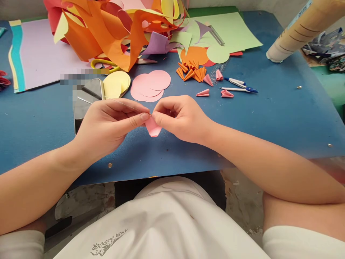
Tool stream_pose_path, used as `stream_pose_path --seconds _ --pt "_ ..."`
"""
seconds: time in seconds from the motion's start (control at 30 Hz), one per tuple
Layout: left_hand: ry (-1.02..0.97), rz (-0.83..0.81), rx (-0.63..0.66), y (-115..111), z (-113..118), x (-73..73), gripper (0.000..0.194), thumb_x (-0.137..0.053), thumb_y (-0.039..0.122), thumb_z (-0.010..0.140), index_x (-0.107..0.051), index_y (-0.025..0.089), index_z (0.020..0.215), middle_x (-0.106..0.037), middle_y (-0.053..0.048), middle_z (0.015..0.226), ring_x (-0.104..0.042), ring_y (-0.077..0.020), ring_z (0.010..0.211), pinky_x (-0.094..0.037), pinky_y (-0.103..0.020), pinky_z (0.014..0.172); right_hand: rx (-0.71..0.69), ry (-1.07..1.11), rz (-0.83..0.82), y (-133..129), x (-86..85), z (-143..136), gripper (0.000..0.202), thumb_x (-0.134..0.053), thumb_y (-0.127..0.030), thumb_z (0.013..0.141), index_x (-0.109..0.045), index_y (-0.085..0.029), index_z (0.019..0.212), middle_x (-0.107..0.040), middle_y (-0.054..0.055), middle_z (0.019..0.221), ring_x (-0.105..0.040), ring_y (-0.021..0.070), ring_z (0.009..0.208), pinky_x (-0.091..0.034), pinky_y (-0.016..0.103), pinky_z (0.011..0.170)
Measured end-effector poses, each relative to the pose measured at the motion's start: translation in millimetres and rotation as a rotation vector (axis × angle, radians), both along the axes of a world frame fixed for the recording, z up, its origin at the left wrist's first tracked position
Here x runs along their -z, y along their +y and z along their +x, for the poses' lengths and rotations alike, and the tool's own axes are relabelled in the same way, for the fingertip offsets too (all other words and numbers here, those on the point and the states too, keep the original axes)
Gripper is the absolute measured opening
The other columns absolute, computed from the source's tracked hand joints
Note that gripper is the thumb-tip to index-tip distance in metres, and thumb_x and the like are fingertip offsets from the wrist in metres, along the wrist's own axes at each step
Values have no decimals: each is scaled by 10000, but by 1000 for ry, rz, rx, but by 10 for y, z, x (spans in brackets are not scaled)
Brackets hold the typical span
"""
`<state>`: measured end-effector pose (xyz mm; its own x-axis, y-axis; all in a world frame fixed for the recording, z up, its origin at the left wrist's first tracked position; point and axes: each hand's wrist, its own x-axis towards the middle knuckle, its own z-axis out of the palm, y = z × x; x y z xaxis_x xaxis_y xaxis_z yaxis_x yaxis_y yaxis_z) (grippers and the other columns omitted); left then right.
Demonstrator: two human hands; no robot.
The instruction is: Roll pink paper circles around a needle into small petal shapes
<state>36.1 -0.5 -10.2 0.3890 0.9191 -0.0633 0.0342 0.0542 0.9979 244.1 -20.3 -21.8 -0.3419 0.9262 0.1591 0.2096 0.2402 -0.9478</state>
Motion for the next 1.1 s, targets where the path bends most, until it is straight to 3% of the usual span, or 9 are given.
stream_pose_path --seconds 0.13,0.27,0.53,0.77,0.97,1.1 --pt "-33 5 -54 -11 12 -7 124 -921 244 739 -830 207 815 -797 -7 805 -766 -175 768 -645 -292 759 21 74 -5 14 16 -15 190 -674 -254 974 -729 -168 814 -743 30 740 -614 137 639 -477 270 570" --pt "-25 -8 -92 -27 20 -10 154 -945 255 708 -822 209 790 -792 -2 782 -752 -164 741 -625 -281 719 -2 153 -86 14 9 -34 230 -754 -350 941 -716 -165 809 -741 30 734 -655 146 663 -518 267 593" --pt "-42 -6 -33 -13 16 4 126 -922 218 745 -818 202 814 -803 -9 814 -768 -165 796 -640 -280 775 -66 219 -171 25 2 -18 116 -733 -202 920 -710 -169 811 -728 20 723 -646 139 653 -534 275 613" --pt "-21 5 -50 30 13 24 132 -898 176 749 -805 192 842 -788 2 807 -756 -151 778 -634 -268 750 -70 72 -117 87 41 28 108 -794 -249 879 -738 -181 816 -752 27 791 -658 158 706 -526 288 632" --pt "51 -7 35 49 6 -12 136 -864 191 787 -788 175 899 -794 -16 817 -776 -180 776 -656 -309 770 -115 -102 -26 112 34 67 115 -760 -272 901 -770 -176 840 -757 30 813 -630 147 697 -477 279 601" --pt "60 37 -14 47 6 -25 187 -867 197 776 -759 175 927 -780 -14 825 -783 -193 804 -662 -314 778 -73 -45 2 86 24 46 141 -795 -295 894 -773 -175 825 -742 31 803 -613 141 700 -476 274 605"
